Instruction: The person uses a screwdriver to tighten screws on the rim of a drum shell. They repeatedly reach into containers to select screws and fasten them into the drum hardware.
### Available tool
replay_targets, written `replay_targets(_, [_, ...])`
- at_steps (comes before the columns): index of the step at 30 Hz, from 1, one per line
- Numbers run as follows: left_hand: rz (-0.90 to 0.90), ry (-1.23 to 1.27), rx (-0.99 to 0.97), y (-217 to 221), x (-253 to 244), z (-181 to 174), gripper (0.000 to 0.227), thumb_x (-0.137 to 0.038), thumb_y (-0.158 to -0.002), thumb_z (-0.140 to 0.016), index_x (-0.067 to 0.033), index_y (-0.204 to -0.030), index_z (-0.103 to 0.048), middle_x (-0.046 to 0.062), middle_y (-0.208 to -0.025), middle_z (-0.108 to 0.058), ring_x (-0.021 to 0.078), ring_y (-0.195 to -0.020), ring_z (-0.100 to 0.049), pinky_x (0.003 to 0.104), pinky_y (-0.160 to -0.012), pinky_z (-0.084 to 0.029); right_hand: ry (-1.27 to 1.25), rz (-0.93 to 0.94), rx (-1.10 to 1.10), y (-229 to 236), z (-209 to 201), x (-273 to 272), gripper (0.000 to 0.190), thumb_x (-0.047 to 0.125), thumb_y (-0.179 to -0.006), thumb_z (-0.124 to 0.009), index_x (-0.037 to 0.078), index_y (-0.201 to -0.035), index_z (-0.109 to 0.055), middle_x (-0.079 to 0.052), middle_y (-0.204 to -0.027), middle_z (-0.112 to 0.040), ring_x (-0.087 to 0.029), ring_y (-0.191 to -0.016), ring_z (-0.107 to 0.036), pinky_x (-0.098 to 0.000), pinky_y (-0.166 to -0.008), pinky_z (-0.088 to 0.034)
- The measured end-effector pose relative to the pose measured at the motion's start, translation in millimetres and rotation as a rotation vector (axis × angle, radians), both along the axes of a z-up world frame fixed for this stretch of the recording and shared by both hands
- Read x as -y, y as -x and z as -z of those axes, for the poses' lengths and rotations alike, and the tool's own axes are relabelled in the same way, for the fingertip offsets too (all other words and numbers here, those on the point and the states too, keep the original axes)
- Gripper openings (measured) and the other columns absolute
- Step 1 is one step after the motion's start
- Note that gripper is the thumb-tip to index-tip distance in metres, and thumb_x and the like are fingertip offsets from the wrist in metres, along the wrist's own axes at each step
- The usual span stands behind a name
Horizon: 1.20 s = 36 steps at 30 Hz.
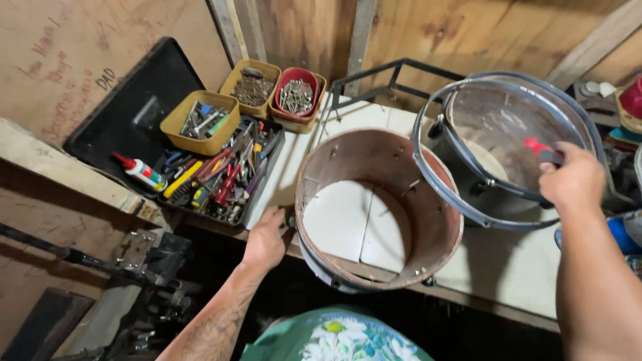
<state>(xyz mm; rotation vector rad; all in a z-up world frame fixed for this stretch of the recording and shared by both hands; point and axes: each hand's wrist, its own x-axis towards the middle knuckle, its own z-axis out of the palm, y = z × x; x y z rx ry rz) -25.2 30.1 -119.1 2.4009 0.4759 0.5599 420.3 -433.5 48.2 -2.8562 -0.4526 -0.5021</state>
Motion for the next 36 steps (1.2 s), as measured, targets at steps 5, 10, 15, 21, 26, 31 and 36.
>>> replay_targets(5, [0.027, 0.074, -0.080, 6, 4, -27, 0.066, 0.012, -0.075, -0.043, 0.0054, -0.140, -0.054, 0.025, -0.148, -0.052, 0.0421, -0.132, -0.056, 0.038, -0.119, -0.039, -0.181, -0.319, 0.238, 80, -78, -39, 0.041, 0.008, -0.094, -0.073, 0.004, -0.135, -0.075, -0.019, -0.119, -0.073, -0.037, -0.104, -0.067, -0.0433, -0.094, -0.051])
replay_targets(10, [0.001, 0.209, -0.137, 4, 4, -24, 0.067, 0.000, -0.078, -0.051, 0.0028, -0.144, -0.051, 0.022, -0.154, -0.047, 0.0364, -0.141, -0.046, 0.037, -0.123, -0.030, -0.045, -0.524, -0.237, 196, -122, -137, 0.036, 0.009, -0.090, -0.066, 0.024, -0.122, -0.074, -0.002, -0.123, -0.074, -0.029, -0.115, -0.064, -0.0437, -0.094, -0.048])
replay_targets(15, [-0.096, 0.308, -0.049, 0, 6, -29, 0.049, -0.021, -0.096, -0.058, -0.0085, -0.143, -0.062, 0.016, -0.134, -0.068, 0.0296, -0.125, -0.064, 0.041, -0.111, -0.049, -0.115, -0.761, -0.493, 204, -39, -185, 0.039, 0.013, -0.084, -0.075, 0.015, -0.123, -0.072, -0.012, -0.121, -0.076, -0.034, -0.117, -0.068, -0.0462, -0.104, -0.052])
replay_targets(21, [-0.152, 0.410, -0.259, -15, 1, -55, 0.054, -0.051, -0.102, -0.052, -0.0175, -0.143, -0.062, 0.013, -0.135, -0.068, 0.0301, -0.130, -0.061, 0.045, -0.113, -0.047, -0.052, -0.627, -0.580, 191, 27, -188, 0.044, 0.024, -0.084, -0.079, 0.031, -0.126, -0.071, 0.003, -0.122, -0.075, -0.022, -0.120, -0.068, -0.0383, -0.107, -0.051])
replay_targets(26, [-0.168, 0.422, -0.315, -21, -4, -53, 0.058, -0.060, -0.102, -0.046, -0.0215, -0.142, -0.062, 0.011, -0.135, -0.069, 0.0288, -0.130, -0.061, 0.044, -0.113, -0.047, -0.098, -0.597, -0.629, 199, 23, -189, 0.044, 0.024, -0.084, -0.080, 0.032, -0.127, -0.071, 0.005, -0.124, -0.075, -0.020, -0.122, -0.067, -0.0378, -0.108, -0.051])
replay_targets(31, [-0.145, 0.433, -0.279, -24, 0, -77, 0.058, -0.053, -0.105, -0.043, -0.0111, -0.140, -0.063, 0.021, -0.135, -0.067, 0.0389, -0.131, -0.057, 0.051, -0.116, -0.043, -0.154, -0.626, -0.668, 206, 8, -192, 0.043, 0.018, -0.085, -0.079, 0.024, -0.127, -0.071, -0.003, -0.124, -0.075, -0.028, -0.122, -0.067, -0.0424, -0.109, -0.050])
replay_targets(36, [-0.158, 0.432, -0.258, -24, 0, -74, 0.062, -0.055, -0.105, -0.043, -0.0083, -0.139, -0.063, 0.022, -0.135, -0.066, 0.0398, -0.132, -0.057, 0.051, -0.116, -0.042, -0.178, -0.622, -0.698, 208, 6, -192, 0.043, 0.016, -0.085, -0.078, 0.023, -0.126, -0.071, -0.004, -0.125, -0.074, -0.029, -0.123, -0.066, -0.0433, -0.109, -0.050])
